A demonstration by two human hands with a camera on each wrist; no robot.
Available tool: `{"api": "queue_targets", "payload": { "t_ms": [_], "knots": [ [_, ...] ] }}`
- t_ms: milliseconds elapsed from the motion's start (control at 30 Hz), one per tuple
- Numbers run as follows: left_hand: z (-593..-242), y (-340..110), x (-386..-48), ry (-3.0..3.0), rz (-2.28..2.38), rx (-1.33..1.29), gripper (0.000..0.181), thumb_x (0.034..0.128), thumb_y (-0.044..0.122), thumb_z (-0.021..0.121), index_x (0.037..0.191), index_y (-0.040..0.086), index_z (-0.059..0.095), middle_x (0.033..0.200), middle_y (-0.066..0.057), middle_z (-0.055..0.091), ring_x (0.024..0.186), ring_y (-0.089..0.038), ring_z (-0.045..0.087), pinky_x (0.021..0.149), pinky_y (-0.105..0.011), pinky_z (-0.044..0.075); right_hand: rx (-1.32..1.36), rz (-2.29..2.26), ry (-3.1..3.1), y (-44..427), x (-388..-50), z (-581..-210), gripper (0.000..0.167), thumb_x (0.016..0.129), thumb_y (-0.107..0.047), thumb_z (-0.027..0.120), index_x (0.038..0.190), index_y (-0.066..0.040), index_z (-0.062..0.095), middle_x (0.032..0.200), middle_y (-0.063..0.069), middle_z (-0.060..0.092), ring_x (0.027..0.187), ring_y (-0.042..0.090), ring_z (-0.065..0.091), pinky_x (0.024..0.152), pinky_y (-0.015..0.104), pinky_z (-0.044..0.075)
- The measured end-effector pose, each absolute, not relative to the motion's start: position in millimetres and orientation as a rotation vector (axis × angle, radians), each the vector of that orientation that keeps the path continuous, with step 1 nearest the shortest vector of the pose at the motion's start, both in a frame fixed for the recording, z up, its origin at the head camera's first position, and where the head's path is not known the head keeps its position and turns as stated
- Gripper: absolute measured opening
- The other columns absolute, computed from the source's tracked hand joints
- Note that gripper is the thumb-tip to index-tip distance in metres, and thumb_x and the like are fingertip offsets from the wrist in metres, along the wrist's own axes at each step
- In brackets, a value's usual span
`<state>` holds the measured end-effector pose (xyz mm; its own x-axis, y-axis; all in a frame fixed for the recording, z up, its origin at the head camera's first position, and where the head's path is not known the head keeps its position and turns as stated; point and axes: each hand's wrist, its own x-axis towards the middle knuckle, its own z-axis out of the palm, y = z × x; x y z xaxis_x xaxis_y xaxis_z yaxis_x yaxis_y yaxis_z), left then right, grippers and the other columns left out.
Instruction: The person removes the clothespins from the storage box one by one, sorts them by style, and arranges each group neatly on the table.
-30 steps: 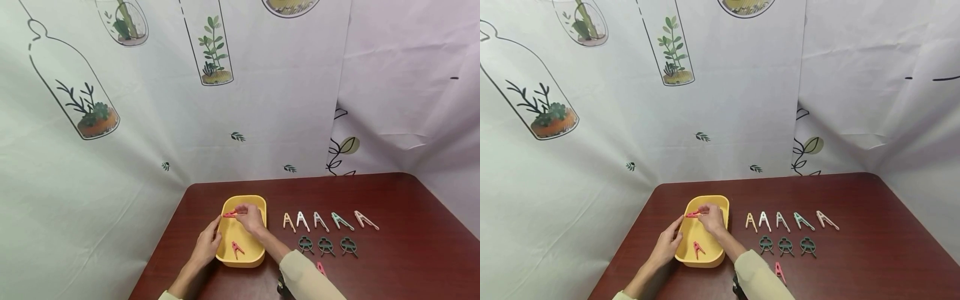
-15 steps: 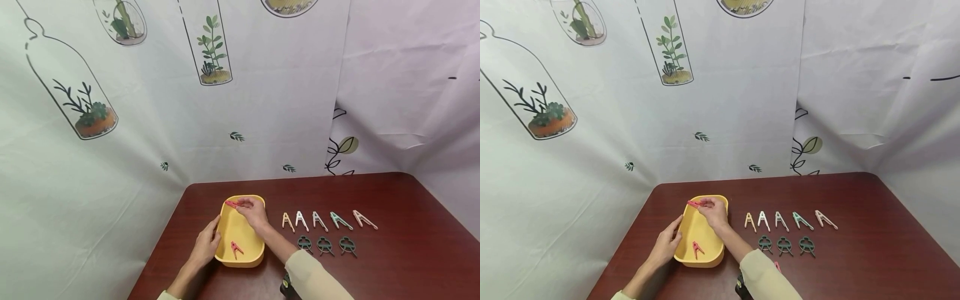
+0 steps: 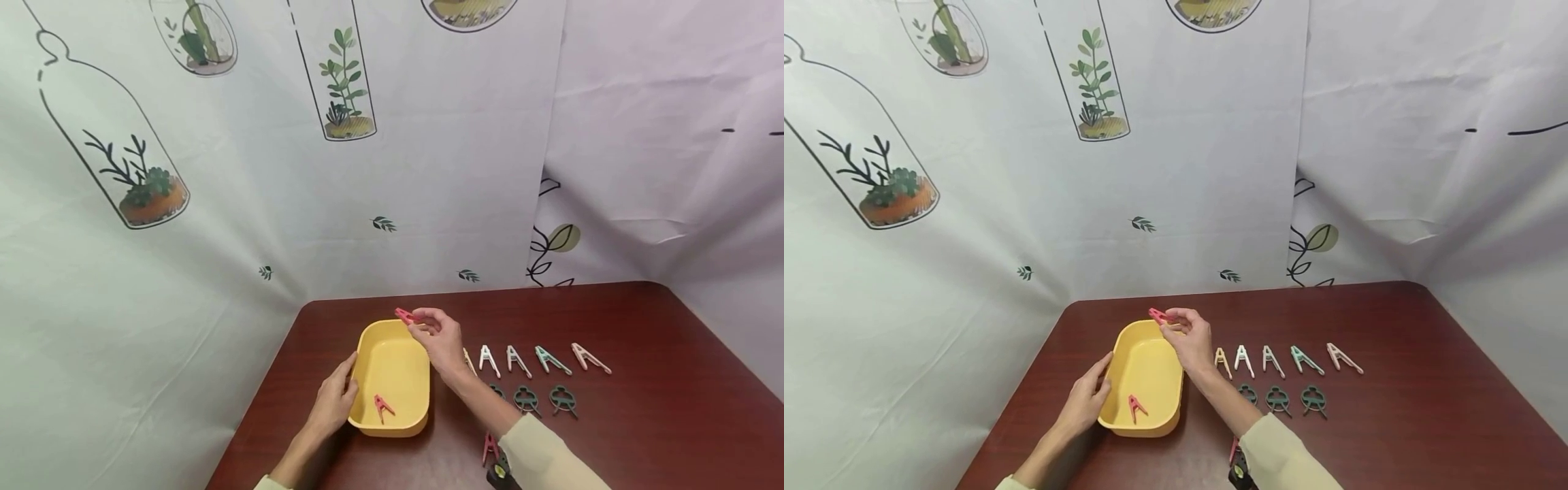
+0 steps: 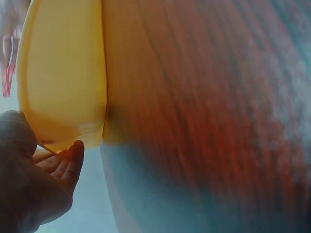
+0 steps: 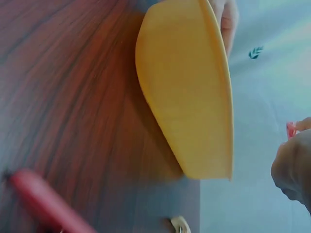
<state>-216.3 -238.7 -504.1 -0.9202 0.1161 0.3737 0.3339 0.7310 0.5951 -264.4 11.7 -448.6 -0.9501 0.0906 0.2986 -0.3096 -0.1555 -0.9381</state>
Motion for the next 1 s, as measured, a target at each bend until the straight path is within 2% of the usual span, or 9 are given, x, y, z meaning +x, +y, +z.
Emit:
{"api": "queue_targets", "payload": {
  "t_ms": [300,500,700,833,1000],
  "knots": [
    [-502.5,-239.9,-215.4,-2.601,-0.968,-0.371,0.054,0.0977,-0.005,0.060,0.152,-0.003,0.054,0.144,-0.019,0.064,0.104,-0.025,0.070,0.086,-0.039,0.058,0.197,2.079,-1.840,50.5,-241.5,-450.7,0.032,0.088,0.006,0.081,0.119,0.004,0.072,0.115,0.023,0.072,0.090,0.015,0.071,0.075,0.017,0.055],
    [-502.6,-239.2,-215.0,-2.595,-0.961,-0.393,0.054,0.0974,-0.006,0.060,0.151,-0.005,0.055,0.143,-0.020,0.064,0.101,-0.022,0.070,0.084,-0.038,0.058,0.131,2.047,-1.850,74.7,-221.1,-452.9,0.036,0.089,0.006,0.081,0.123,0.005,0.071,0.119,0.023,0.071,0.092,0.011,0.069,0.083,0.019,0.055],
    [-504.0,-239.6,-216.4,-2.612,-0.967,-0.374,0.055,0.0982,-0.006,0.060,0.153,-0.003,0.054,0.145,-0.019,0.063,0.104,-0.024,0.070,0.087,-0.041,0.058,0.032,2.003,-1.934,97.5,-191.7,-458.6,0.034,0.089,0.005,0.081,0.122,0.002,0.073,0.121,0.020,0.069,0.092,0.010,0.069,0.071,0.017,0.053],
    [-505.4,-240.1,-217.1,-2.609,-0.974,-0.365,0.055,0.0982,-0.005,0.060,0.153,-0.003,0.054,0.145,-0.019,0.063,0.104,-0.025,0.071,0.087,-0.041,0.058,-0.005,2.005,-1.928,112.9,-172.5,-464.2,0.034,0.088,0.008,0.081,0.121,0.006,0.072,0.120,0.021,0.070,0.091,0.010,0.071,0.074,0.018,0.055],
    [-506.7,-240.2,-217.3,-2.591,-0.950,-0.376,0.054,0.0975,-0.005,0.061,0.151,-0.004,0.055,0.144,-0.020,0.064,0.102,-0.024,0.070,0.085,-0.041,0.058,-0.039,1.993,-1.886,133.2,-151.2,-473.2,0.035,0.086,0.014,0.079,0.119,0.012,0.069,0.109,0.009,0.076,0.085,0.008,0.072,0.072,0.018,0.056]
  ]
}}
